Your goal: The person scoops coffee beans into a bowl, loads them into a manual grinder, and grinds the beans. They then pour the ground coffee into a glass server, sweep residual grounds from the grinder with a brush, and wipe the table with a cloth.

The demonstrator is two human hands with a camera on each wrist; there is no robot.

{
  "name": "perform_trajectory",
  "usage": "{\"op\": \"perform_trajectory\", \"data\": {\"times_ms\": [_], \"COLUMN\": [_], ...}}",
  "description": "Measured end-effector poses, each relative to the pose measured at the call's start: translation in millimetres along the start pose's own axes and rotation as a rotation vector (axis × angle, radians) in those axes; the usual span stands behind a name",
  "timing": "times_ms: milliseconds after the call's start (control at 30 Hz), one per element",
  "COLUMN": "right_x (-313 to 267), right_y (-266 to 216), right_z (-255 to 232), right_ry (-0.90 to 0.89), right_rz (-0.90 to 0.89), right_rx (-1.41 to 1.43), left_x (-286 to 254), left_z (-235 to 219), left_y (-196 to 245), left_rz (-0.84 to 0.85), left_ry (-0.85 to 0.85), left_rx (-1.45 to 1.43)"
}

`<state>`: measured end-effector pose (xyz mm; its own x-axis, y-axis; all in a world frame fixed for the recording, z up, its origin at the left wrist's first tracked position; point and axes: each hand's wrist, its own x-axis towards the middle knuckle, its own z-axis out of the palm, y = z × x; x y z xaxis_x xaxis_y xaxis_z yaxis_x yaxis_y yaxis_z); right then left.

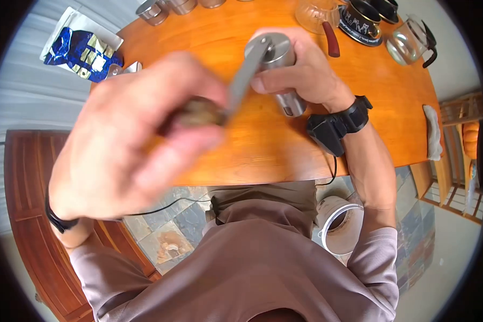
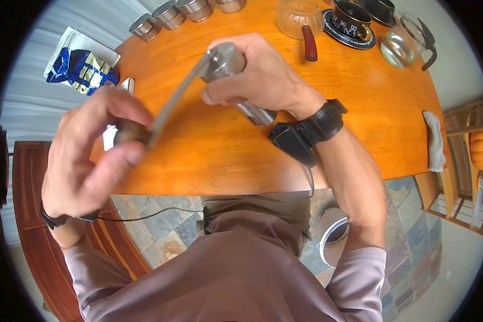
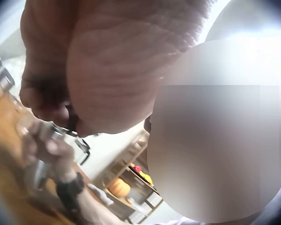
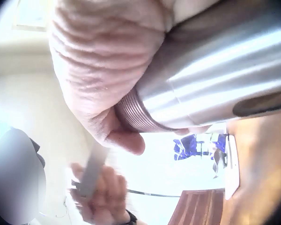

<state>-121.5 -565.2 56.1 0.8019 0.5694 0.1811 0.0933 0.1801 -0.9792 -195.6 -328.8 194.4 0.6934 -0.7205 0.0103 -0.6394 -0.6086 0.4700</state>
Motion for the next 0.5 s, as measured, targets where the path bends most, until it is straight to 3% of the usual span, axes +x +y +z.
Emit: {"op": "perform_trajectory", "data": {"times_ms": [33,100,167,233,300,367,433,467,500], "right_x": [1.4,1.8,-3.0,-8.7,-9.3,-7.9,-4.6,-3.5,-2.3], "right_y": [-0.6,-0.1,-5.3,-9.5,-1.3,-3.1,-2.5,-1.3,-0.2], "right_z": [-4.2,-5.8,18.4,26.4,30.6,28.2,21.7,17.4,12.6], "right_ry": [0.027,-0.009,-0.129,-0.232,-0.329,-0.311,-0.198,-0.132,-0.067], "right_rz": [-0.054,-0.137,-0.442,-0.337,-0.238,-0.204,-0.187,-0.178,-0.170], "right_rx": [0.024,-0.122,-0.155,-0.287,-0.386,-0.430,-0.400,-0.380,-0.360], "left_x": [-7.5,-9.3,2.2,26.5,53.3,72.1,65.5,50.0,49.1], "left_z": [-4.0,-10.3,-18.1,-19.7,1.6,-8.2,15.1,12.3,4.3], "left_y": [-6.0,-30.8,-49.8,-45.7,-36.7,27.7,20.6,34.5,24.5], "left_rz": [-0.185,-0.334,-0.345,-0.226,0.076,-0.118,0.445,0.214,0.438], "left_ry": [0.039,0.113,0.151,0.184,0.417,0.068,0.171,0.079,0.025], "left_rx": [-0.036,0.053,0.065,0.137,0.152,-0.266,0.135,0.034,0.093]}}
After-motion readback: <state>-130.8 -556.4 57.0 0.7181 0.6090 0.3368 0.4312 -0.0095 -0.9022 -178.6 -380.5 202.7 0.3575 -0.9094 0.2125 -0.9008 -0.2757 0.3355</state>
